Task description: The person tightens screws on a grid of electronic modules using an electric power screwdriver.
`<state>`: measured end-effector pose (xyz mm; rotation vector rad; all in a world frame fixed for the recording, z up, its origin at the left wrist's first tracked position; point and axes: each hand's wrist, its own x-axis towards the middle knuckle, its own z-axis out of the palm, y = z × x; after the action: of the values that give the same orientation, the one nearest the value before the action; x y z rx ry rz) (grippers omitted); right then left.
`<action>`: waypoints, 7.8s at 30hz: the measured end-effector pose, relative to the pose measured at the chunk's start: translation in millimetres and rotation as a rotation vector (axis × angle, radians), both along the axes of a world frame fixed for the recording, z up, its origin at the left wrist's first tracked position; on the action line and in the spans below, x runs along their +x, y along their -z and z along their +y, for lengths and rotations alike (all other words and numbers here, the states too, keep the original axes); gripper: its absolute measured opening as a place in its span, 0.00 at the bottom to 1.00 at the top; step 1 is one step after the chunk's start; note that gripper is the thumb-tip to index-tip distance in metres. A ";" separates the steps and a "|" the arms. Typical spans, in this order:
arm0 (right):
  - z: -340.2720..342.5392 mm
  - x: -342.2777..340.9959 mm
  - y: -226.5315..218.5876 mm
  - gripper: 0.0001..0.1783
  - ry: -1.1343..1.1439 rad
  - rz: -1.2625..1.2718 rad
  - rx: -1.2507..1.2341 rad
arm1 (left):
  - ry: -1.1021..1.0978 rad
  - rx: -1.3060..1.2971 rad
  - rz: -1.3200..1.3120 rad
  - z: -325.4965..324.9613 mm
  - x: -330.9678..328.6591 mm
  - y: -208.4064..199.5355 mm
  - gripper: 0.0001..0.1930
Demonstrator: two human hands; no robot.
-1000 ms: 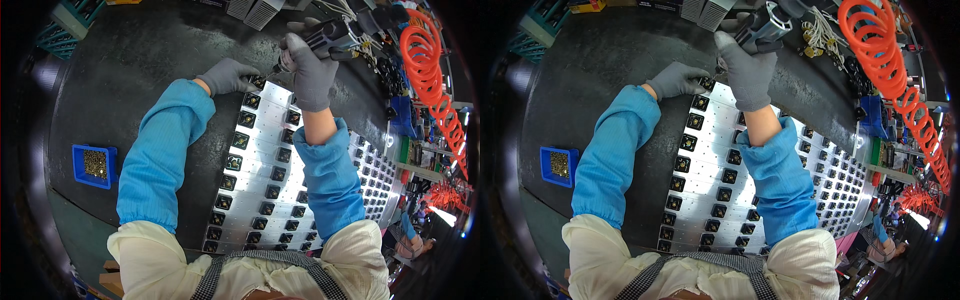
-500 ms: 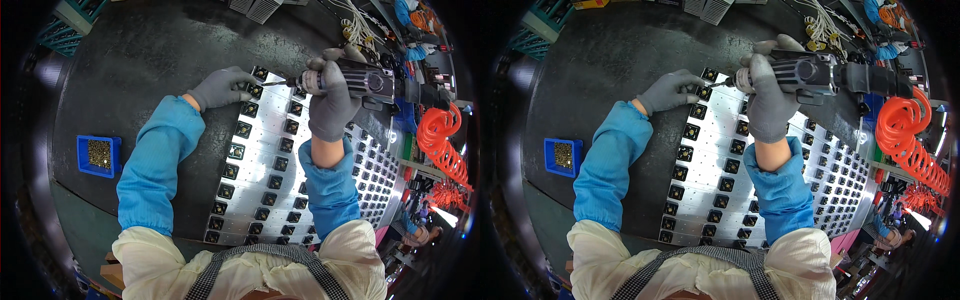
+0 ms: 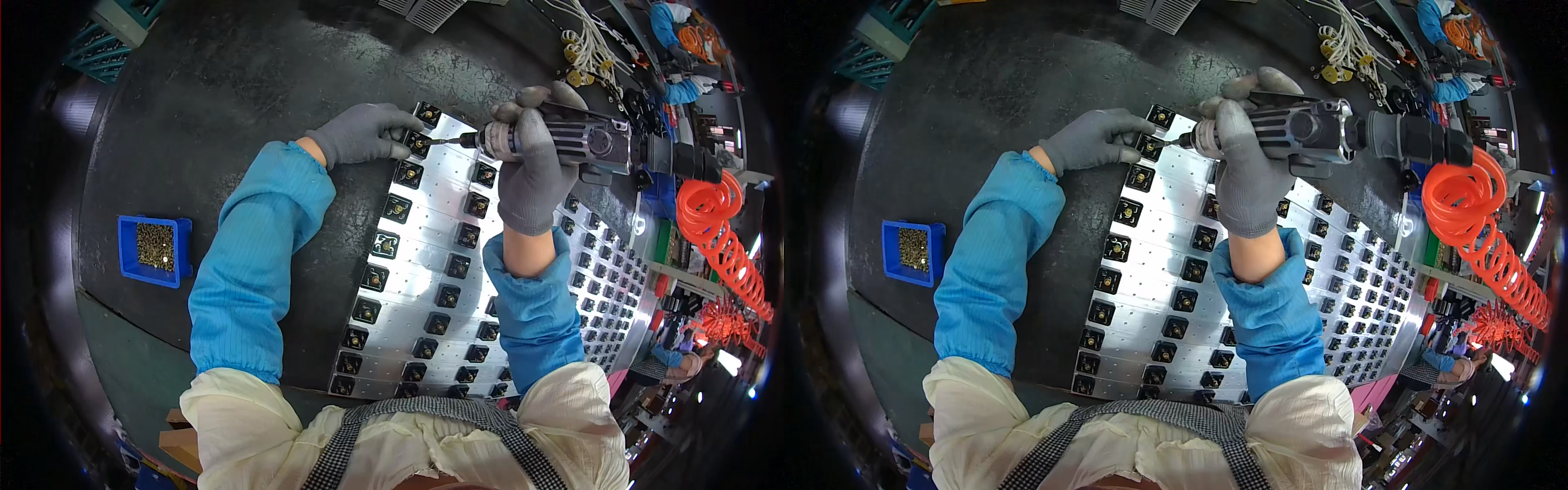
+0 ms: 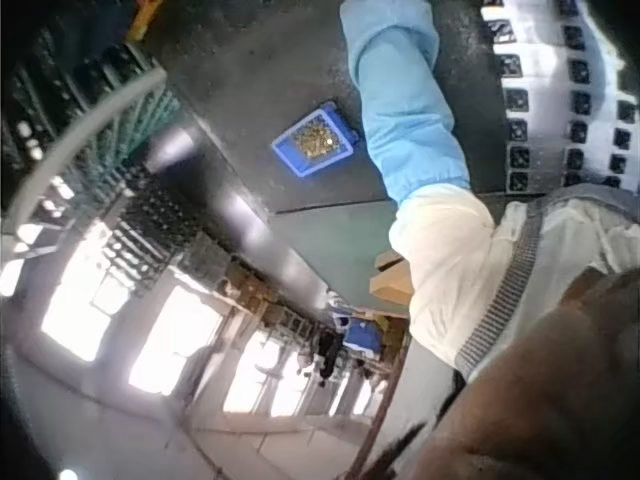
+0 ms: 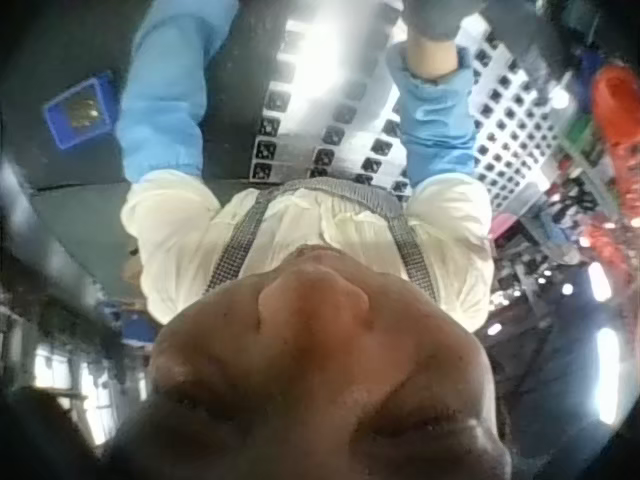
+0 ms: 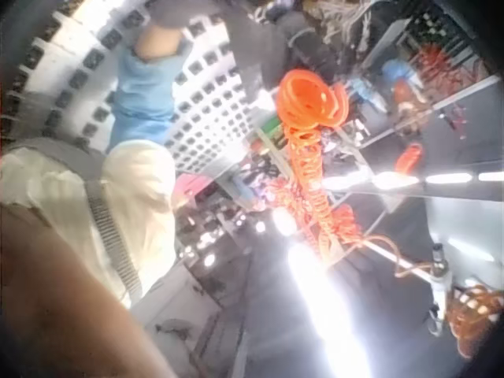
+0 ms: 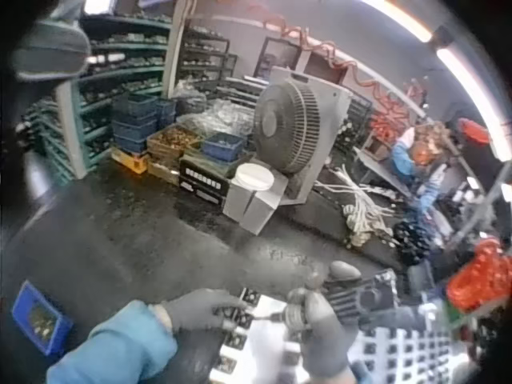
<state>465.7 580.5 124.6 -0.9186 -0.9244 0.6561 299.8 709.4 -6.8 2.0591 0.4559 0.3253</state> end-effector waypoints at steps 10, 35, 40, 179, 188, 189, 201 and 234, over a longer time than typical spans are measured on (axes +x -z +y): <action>21.3 -11.6 -16.3 0.22 -0.248 -0.053 -0.083 | 0.014 0.011 0.032 2.8 -0.6 3.7 0.26; 25.3 -16.1 -3.2 0.23 -0.050 -0.178 -0.118 | 0.017 0.029 -0.035 3.6 0.9 7.2 0.25; 27.2 -14.0 -6.9 0.23 -0.096 -0.164 -0.143 | -0.037 -0.059 0.044 1.4 0.0 0.5 0.27; -22.1 -37.7 -6.4 0.25 -0.188 -0.150 -0.191 | 0.006 0.066 0.124 -39.5 -20.8 6.6 0.26; -18.4 -40.2 -5.4 0.23 -0.164 -0.098 -0.182 | 0.016 0.039 0.165 -39.2 -20.6 1.4 0.27; -16.9 -43.3 -6.1 0.23 -0.131 -0.054 -0.159 | -0.001 0.051 0.128 -39.3 -21.9 5.9 0.26; -14.9 -31.1 -4.9 0.25 -0.199 -0.115 -0.212 | 0.002 0.044 0.123 -38.0 -19.5 -2.1 0.27; -72.9 -33.5 -0.6 0.27 -0.462 -0.199 0.094 | -0.021 0.053 0.199 -86.4 -52.2 -13.3 0.25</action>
<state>432.2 507.5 125.2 -0.6965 -1.3545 0.9149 247.6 623.0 6.5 2.1497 0.5953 0.1466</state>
